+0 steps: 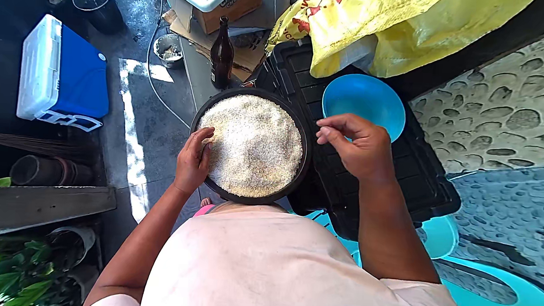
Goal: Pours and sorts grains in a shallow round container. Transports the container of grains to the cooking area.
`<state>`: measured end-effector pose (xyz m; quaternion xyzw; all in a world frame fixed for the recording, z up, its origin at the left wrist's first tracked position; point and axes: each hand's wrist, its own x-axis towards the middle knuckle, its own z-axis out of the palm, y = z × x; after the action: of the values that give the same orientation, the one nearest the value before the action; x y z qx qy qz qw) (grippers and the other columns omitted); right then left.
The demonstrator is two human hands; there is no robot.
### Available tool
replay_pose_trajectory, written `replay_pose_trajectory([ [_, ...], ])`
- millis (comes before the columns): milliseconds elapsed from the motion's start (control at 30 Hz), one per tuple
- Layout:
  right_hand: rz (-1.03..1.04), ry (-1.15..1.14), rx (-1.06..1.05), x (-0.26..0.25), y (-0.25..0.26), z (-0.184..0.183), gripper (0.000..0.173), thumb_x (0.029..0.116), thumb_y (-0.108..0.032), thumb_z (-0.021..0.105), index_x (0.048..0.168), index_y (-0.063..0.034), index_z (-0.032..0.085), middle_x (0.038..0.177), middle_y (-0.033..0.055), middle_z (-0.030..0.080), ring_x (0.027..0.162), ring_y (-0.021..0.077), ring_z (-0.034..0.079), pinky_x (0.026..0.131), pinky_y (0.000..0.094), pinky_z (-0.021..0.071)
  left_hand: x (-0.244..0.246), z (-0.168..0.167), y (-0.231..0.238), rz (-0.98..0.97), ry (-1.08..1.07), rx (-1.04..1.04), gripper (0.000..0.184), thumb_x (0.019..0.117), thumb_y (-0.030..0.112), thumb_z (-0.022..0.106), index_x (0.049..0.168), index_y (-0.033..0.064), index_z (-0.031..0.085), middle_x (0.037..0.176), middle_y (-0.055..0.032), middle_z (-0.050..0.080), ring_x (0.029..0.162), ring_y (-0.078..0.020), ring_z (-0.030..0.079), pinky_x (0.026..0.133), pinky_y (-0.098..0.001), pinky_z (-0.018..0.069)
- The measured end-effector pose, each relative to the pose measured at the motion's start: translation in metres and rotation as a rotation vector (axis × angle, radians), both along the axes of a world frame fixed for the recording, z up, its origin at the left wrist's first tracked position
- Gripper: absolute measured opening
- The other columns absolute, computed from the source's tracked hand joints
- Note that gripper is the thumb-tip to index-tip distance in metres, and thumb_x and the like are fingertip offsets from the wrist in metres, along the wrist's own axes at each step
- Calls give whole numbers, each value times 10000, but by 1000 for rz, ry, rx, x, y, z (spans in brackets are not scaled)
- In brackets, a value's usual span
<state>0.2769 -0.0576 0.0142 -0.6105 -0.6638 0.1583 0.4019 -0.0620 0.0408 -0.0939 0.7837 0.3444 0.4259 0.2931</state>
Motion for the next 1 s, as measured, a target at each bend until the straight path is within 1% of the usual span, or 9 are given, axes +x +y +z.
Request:
replay_pose_trajectory([
  [100, 59, -54, 0, -15, -10, -12, 174, 987, -124, 631, 1080, -27, 742, 1012, 75, 709, 911, 108, 681, 842, 286, 592, 1, 13, -8, -76, 53, 51, 324, 1029, 114, 551, 1316, -12, 632, 1398, -178, 607, 1349, -287, 550, 1155, -451, 437],
  [167, 200, -95, -8, -38, -15, -35, 144, 951, -122, 653, 1014, -53, 763, 999, 66, 707, 984, 160, 668, 899, 342, 576, 5, 21, -17, -162, 123, 116, 288, 1020, 180, 571, 1244, 72, 717, 1408, -162, 599, 1381, -321, 500, 1183, -536, 369],
  [267, 318, -175, -9, -69, -17, -66, 124, 958, -130, 670, 996, -83, 778, 976, 54, 697, 983, 199, 642, 886, 347, 548, 12, 18, -25, -233, 152, 214, 256, 1026, 203, 564, 1192, 148, 750, 1406, -130, 615, 1403, -329, 486, 1206, -615, 287],
  [433, 294, -253, 32, -84, -17, -76, 158, 978, -155, 655, 1041, -66, 769, 1007, 83, 697, 995, 221, 648, 884, 324, 550, 14, 13, -26, -141, 72, 147, 246, 1020, 96, 540, 1170, 22, 720, 1381, -165, 618, 1379, -331, 505, 1184, -496, 384],
  [700, 276, -234, 71, -85, -11, -93, 150, 990, -114, 635, 983, -53, 771, 983, 88, 706, 977, 194, 675, 879, 301, 569, 17, 14, -27, -95, 79, 129, 254, 1011, 78, 559, 1210, 0, 695, 1389, -176, 607, 1358, -317, 527, 1161, -464, 420],
  [767, 242, -27, -40, -82, -11, -87, 137, 990, -108, 630, 1000, -44, 751, 994, 70, 687, 942, 129, 668, 860, 263, 575, 17, 12, -27, -88, 81, 124, 260, 1008, 85, 564, 1219, 5, 694, 1393, -172, 606, 1357, -312, 527, 1160, -459, 421],
  [833, 175, 383, -206, -80, -13, -79, 114, 1001, -77, 615, 1029, -24, 711, 994, 53, 666, 840, 94, 662, 773, 251, 597, 17, 11, -27, -89, 75, 122, 262, 1007, 94, 573, 1221, 4, 692, 1388, -173, 608, 1350, -309, 532, 1158, -455, 420],
  [933, -30, 1140, -431, -79, -11, -63, 176, 1045, -42, 507, 1041, -20, 682, 932, 85, 724, 792, 166, 718, 784, 345, 628, 17, 10, -27, -83, 82, 115, 267, 1009, 106, 579, 1234, 11, 688, 1392, -163, 606, 1353, -299, 529, 1160, -445, 424],
  [1000, -153, 1437, -505, -79, -10, -55, 254, 1086, -65, 424, 1072, 0, 669, 975, 145, 740, 870, 230, 747, 840, 381, 631, 17, 9, -26, -79, 83, 117, 269, 1008, 110, 583, 1237, 13, 685, 1392, -160, 607, 1348, -294, 535, 1157, -443, 428],
])
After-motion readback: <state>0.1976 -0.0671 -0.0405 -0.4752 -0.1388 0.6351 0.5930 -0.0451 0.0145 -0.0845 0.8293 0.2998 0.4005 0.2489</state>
